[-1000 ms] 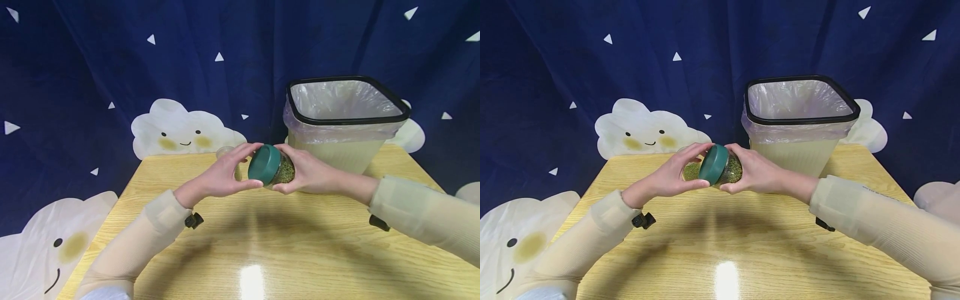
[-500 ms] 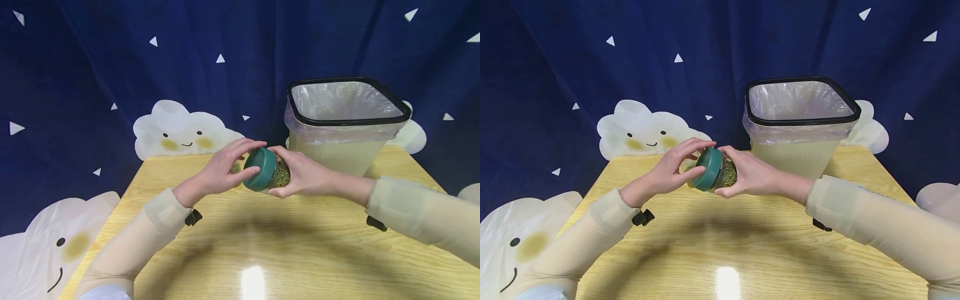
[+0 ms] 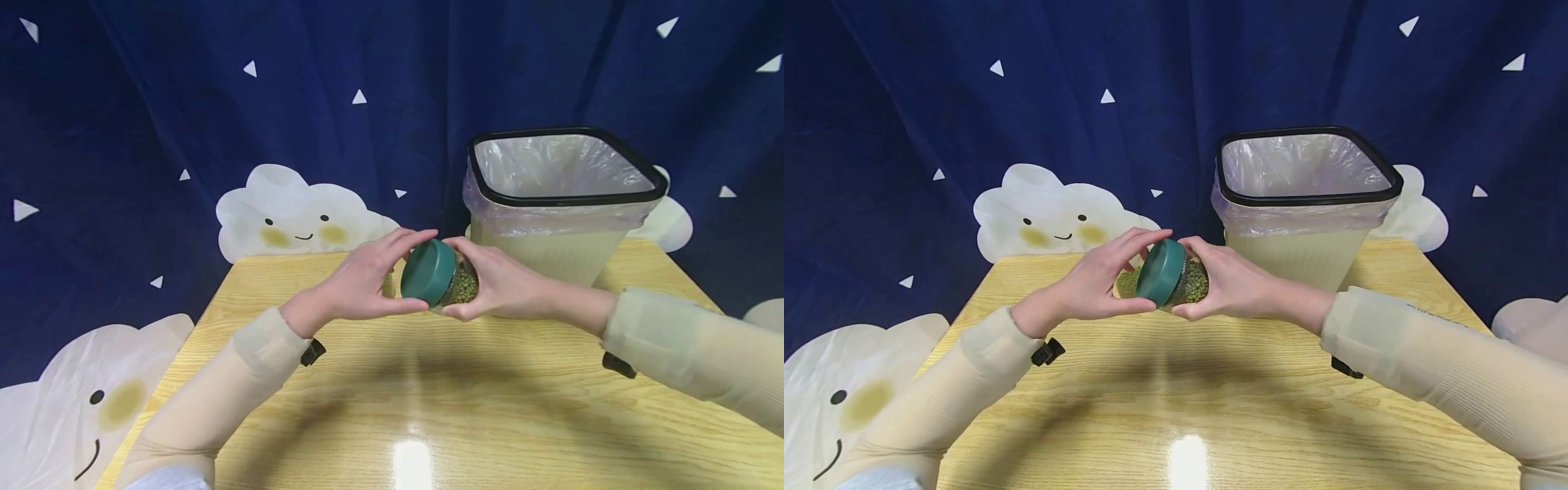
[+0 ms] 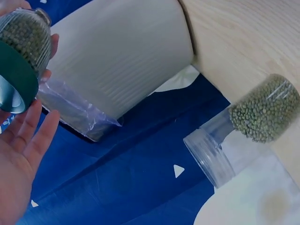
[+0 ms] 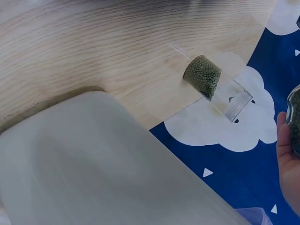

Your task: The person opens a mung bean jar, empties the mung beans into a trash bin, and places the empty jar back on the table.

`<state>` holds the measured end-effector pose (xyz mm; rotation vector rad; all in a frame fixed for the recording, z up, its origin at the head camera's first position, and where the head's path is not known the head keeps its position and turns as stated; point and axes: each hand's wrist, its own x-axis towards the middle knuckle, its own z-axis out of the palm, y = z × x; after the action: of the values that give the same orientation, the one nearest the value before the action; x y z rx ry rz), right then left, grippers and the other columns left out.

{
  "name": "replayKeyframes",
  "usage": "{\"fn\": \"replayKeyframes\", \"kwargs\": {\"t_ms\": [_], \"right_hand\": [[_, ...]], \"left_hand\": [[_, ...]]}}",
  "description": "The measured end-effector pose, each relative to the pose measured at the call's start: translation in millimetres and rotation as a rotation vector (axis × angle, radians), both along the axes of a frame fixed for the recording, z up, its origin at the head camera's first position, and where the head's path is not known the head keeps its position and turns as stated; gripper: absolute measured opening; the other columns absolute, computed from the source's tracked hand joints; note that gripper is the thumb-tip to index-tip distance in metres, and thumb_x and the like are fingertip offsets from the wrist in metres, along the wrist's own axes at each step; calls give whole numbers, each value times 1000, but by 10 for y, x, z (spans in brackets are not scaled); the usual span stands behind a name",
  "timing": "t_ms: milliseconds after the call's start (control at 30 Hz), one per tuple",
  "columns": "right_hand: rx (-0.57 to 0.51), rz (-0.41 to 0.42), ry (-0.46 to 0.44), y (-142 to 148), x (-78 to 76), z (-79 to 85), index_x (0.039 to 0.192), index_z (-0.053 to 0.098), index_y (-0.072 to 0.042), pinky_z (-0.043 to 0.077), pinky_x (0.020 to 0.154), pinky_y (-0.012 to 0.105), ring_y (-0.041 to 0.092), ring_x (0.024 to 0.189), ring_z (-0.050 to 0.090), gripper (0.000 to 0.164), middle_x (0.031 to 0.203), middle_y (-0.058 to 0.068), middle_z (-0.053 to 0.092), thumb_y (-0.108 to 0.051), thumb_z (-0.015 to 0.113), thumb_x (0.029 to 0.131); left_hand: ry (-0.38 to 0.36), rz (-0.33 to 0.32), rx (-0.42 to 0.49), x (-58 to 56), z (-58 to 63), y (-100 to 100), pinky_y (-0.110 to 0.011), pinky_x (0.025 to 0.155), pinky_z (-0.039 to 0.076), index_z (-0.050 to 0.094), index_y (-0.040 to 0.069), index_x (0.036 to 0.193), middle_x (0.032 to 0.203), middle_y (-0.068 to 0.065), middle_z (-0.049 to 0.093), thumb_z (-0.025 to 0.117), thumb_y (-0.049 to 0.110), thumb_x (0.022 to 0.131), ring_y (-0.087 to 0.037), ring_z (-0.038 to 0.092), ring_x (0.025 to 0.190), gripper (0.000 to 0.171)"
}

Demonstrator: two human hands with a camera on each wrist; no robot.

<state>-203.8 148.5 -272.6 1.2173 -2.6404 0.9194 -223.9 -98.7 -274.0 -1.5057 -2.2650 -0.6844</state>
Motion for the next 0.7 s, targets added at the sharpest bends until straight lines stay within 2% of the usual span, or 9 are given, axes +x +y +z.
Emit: {"fn": "replayKeyframes", "kwargs": {"t_ms": [200,367,700], "right_hand": [[-5,-7,-17,6,-8,-4,135,43,-1,49,86,39,15,96,61,85,110,4,63,-31,85,68],[-4,-17,-29,12,-20,-11,134,43,-2,49,86,39,15,96,61,84,110,4,63,-31,85,68],[-11,-25,-52,0,-9,-10,134,44,-1,50,83,38,15,92,61,83,107,4,64,-28,86,68]], "left_hand": [[76,8,-69,-36,-4,12,-27,80,47,33,8,148,123,-2,53,73,54,79,-10,54,97,91],[97,28,-108,-45,2,26,-29,77,49,33,6,145,122,-3,55,68,55,83,-12,54,95,87],[103,16,-80,-44,-14,55,-26,68,48,36,4,140,117,-3,54,64,54,83,-10,52,85,81]]}}
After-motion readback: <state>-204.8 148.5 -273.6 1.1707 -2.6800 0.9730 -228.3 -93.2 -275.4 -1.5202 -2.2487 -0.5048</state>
